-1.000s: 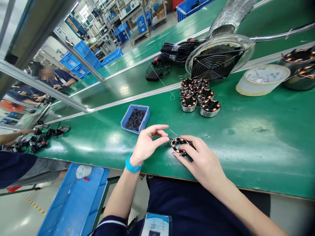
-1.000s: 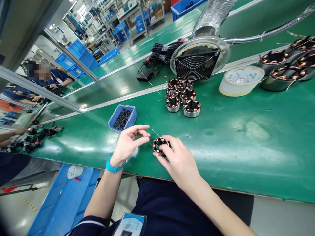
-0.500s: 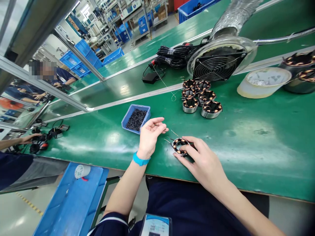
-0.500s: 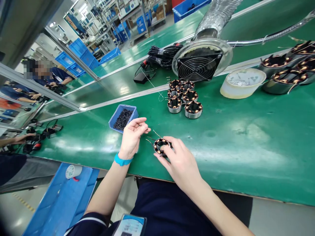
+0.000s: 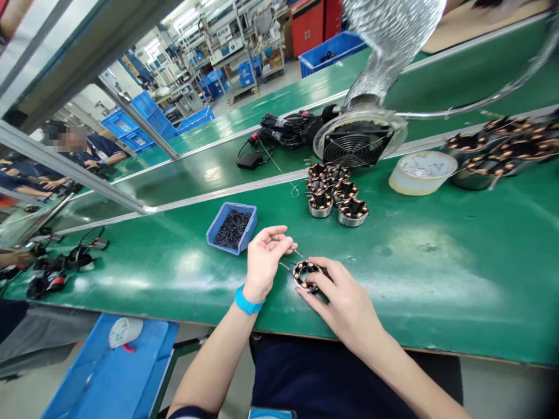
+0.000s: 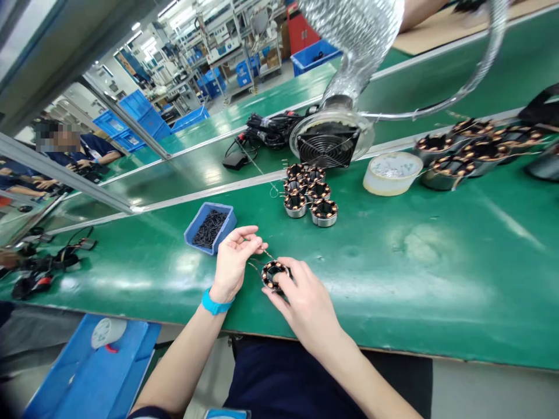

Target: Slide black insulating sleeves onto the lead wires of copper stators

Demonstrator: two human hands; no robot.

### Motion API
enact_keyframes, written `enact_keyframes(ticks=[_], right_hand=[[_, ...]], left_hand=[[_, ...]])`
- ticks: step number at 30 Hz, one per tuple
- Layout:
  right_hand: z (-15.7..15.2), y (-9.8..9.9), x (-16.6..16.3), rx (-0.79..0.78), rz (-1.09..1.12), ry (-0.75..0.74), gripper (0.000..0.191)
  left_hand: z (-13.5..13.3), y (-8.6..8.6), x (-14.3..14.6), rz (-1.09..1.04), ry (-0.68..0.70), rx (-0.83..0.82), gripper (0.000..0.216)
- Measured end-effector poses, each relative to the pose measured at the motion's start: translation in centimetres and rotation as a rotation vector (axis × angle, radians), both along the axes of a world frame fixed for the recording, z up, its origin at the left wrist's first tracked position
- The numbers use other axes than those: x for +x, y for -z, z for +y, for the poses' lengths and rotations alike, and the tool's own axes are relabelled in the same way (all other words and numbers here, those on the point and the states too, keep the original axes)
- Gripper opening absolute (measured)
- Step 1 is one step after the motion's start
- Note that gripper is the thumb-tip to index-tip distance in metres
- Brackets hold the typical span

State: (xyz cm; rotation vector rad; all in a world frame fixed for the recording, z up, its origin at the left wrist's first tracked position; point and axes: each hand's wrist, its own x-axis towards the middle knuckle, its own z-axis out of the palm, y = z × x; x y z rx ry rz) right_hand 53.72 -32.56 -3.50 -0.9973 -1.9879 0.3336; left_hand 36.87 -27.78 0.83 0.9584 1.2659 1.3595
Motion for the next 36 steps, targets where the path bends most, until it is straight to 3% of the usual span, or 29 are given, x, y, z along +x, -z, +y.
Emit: enact_keyframes(ticks=[5, 12, 18, 22, 29, 36], right_hand=[[-0.2, 0.1, -0.3, -0.031, 0.03, 0.003, 0.02], [0.2, 0.3, -0.7, -0.069, 0.032, 0.017, 0.035], [0.2, 0.4, -0.7, -0.064, 0.04, 0.018, 0.037], [0.1, 0.5, -0.6, -0.057, 0.03, -0.002, 0.033], [0.1, 0.8, -0.3, -0.025, 0.018, -0.012, 0.01], [0.0, 0.8, -0.3, -0.002, 0.009, -0.011, 0.009]], left_hand=[[0.0, -0.3, 0.1, 0.043, -0.008, -0.037, 0.045], [0.5, 0.1, -1.0, 0.02, 0.104, -0.14, 0.053], [0.9, 0.2, -1.3, 0.011, 0.053, -0.126, 0.055], [0.8, -0.1, -0.8, 0.028, 0.06, -0.093, 0.05], [0.7, -0.3, -0.5, -0.024, 0.037, -0.049, 0.045], [0.5, -0.1, -0.6, -0.054, 0.064, -0.056, 0.044]])
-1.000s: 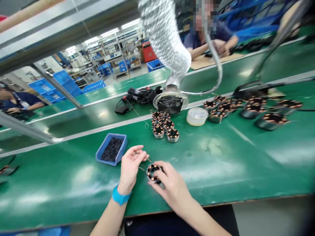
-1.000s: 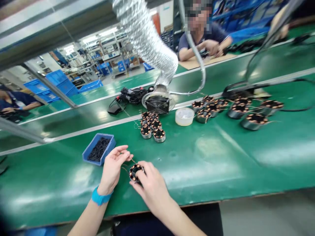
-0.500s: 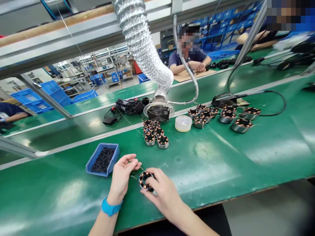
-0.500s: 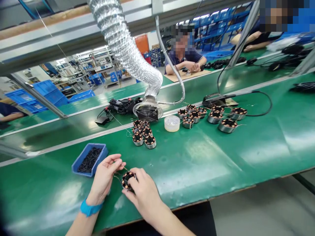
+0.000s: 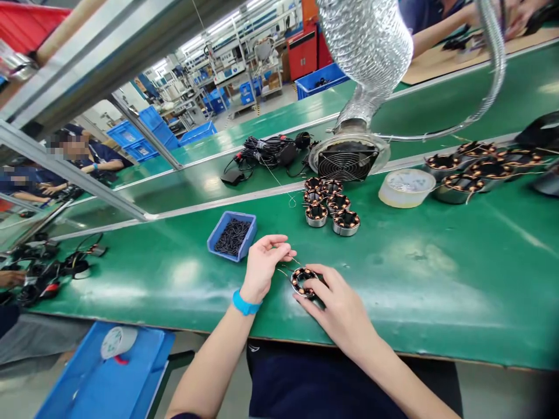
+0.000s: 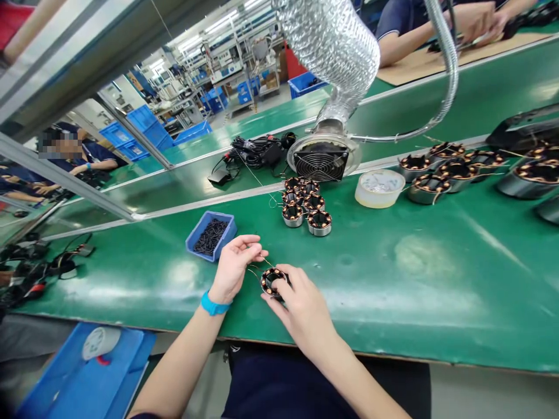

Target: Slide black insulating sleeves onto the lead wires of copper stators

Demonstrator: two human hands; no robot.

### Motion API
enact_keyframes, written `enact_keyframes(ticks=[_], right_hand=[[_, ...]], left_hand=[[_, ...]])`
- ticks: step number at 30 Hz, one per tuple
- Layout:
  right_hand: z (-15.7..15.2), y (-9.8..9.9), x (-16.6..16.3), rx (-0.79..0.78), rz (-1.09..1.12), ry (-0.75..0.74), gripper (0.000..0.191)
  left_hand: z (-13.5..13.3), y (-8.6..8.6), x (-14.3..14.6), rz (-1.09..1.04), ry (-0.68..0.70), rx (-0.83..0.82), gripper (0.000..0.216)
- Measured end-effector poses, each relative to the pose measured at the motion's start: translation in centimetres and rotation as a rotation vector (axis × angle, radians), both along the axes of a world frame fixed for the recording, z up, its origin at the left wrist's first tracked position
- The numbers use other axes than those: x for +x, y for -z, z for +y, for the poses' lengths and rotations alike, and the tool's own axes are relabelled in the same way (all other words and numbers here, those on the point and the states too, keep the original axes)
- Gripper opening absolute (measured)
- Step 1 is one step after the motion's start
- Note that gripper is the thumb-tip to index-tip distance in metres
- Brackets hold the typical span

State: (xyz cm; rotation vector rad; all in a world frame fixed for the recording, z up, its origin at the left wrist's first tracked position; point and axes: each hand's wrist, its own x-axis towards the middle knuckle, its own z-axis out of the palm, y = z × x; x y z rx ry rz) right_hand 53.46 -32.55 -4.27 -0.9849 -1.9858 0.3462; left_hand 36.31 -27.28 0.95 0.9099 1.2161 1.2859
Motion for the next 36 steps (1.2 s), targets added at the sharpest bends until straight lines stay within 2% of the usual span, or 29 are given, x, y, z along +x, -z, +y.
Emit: enact_keyframes(ticks=[5, 10, 16, 26, 31, 36], right_hand=[[0.0, 0.0, -0.1, -0.015, 0.01, 0.001, 0.009], [0.0, -0.2, -0.2, -0.041, 0.035, 0.001, 0.027], [0.1, -0.4, -0.4, -0.078, 0.045, 0.01, 0.035], [0.2, -0.5, -0.3, -0.111, 0.027, 0.017, 0.039], [0.2, -0.3, -0.4, -0.1, 0.029, 0.02, 0.038], [0.3, 0.0, -0.4, -0.09, 0.03, 0.028, 0.037]], left_hand=[[0.0, -0.1, 0.1, 0.02, -0.003, -0.022, 0.045], [0.1, -0.4, -0.1, 0.055, 0.032, -0.079, 0.049], [0.0, -1.0, -1.2, 0.065, 0.203, -0.173, 0.053], [0.8, -2.6, -1.9, 0.276, 0.384, -0.198, 0.055], [1.4, -3.6, -2.1, 0.499, 0.477, -0.147, 0.044], [2.0, -3.7, -2.3, 0.496, 0.58, -0.205, 0.041]])
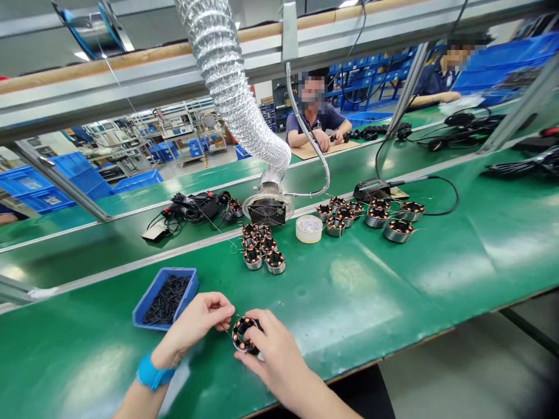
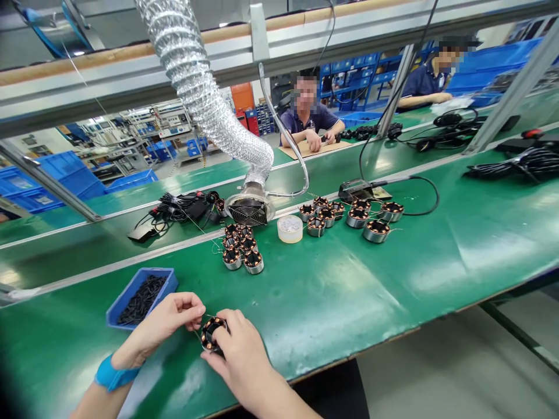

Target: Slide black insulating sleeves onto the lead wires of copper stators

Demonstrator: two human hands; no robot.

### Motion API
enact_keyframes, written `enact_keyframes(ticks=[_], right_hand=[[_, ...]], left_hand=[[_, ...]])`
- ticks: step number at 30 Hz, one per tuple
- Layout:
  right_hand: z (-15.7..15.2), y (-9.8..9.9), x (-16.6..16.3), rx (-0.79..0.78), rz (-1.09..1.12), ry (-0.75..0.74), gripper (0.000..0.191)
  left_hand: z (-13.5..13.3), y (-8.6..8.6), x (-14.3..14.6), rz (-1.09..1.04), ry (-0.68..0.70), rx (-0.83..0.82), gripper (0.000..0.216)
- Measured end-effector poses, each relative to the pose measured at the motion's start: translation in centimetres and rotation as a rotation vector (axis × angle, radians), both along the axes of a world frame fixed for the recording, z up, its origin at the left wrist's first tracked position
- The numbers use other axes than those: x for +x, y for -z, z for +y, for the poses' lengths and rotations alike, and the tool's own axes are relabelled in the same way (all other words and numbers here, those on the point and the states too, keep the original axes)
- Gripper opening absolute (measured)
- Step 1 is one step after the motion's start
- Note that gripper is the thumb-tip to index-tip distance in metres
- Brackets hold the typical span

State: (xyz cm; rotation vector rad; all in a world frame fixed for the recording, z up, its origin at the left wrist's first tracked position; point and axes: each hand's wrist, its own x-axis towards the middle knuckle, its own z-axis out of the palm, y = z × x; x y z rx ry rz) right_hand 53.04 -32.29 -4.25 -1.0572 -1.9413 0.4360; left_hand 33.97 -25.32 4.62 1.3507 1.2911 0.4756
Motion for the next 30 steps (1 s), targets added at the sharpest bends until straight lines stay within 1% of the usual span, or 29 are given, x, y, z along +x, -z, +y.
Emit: enact_keyframes(ticks=[5, 11, 14, 19, 24, 27, 30], right_hand=[[0.0, 0.0, -0.1, 0.01, -0.003, -0.002, 0.038], [0.0, -0.1, 0.0, 0.004, 0.008, -0.006, 0.041], [0.0, -0.1, 0.0, 0.009, -0.003, -0.006, 0.04], [0.1, -0.2, 0.1, 0.021, 0.026, -0.007, 0.043], [0.0, -0.2, 0.0, 0.019, 0.029, -0.011, 0.041], [0.0, 0.0, -0.1, 0.018, 0.016, -0.01, 0.042], [0.0, 0.1, -0.1, 0.02, 0.012, -0.011, 0.042]], left_hand=[[0.5, 0.1, 0.2, -0.013, 0.051, -0.08, 0.046], [1.0, -0.1, 1.0, 0.019, 0.089, -0.077, 0.049], [1.2, -0.1, 0.7, 0.042, 0.12, -0.061, 0.051], [1.4, -0.2, -0.2, 0.079, 0.122, -0.076, 0.053], [1.3, -0.4, -0.3, 0.035, 0.16, -0.115, 0.05], [1.1, -0.8, 0.1, 0.036, 0.188, -0.074, 0.047], [0.9, -1.4, 0.7, 0.079, 0.221, 0.026, 0.043]])
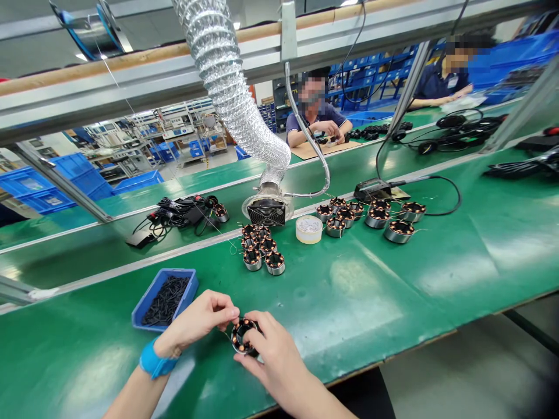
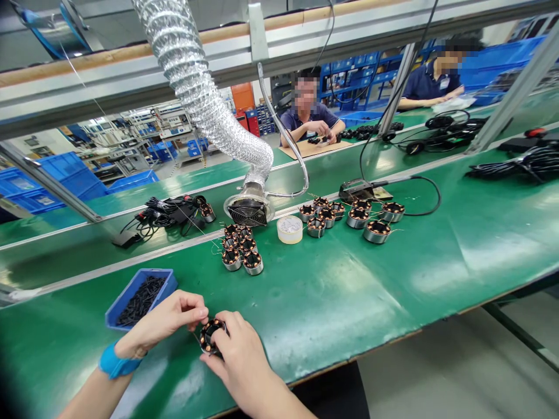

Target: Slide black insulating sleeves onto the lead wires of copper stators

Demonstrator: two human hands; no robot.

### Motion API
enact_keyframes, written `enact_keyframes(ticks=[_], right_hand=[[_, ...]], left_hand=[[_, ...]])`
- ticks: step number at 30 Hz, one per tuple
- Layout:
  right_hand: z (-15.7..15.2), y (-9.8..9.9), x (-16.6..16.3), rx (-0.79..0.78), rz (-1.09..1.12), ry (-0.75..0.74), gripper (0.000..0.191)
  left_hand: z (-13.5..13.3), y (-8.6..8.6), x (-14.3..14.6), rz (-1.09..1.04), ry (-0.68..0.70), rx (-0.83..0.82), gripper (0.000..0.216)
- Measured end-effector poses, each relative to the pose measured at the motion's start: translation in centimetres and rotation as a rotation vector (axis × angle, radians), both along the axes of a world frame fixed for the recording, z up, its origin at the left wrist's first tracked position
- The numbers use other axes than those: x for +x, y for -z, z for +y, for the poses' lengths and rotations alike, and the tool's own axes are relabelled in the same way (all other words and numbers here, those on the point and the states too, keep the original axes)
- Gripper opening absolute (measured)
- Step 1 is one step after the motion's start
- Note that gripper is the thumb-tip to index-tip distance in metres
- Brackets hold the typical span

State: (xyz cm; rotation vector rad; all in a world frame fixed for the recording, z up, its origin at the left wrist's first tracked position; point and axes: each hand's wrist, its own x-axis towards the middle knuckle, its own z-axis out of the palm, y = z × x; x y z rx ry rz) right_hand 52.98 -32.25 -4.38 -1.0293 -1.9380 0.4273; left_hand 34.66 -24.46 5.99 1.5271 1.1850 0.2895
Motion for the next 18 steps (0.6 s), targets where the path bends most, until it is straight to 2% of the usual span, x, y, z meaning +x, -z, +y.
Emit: enact_keyframes(ticks=[3, 6, 12, 18], right_hand=[[0.1, -0.1, 0.1, -0.008, 0.008, -0.005, 0.04], [0.1, -0.3, 0.3, -0.027, 0.012, -0.016, 0.036], [-0.1, -0.5, 0.8, 0.002, 0.004, -0.048, 0.013], [-0.2, -0.2, 1.0, 0.018, -0.009, -0.05, 0.007]], left_hand=[[-0.1, -0.3, 0.6, 0.014, 0.02, 0.066, 0.04], [-0.2, -0.2, 1.1, -0.005, -0.014, 0.039, 0.042], [-1.0, -0.1, 0.1, 0.054, -0.102, 0.193, 0.045], [-2.6, -0.4, -1.7, -0.002, -0.095, 0.112, 0.039]])
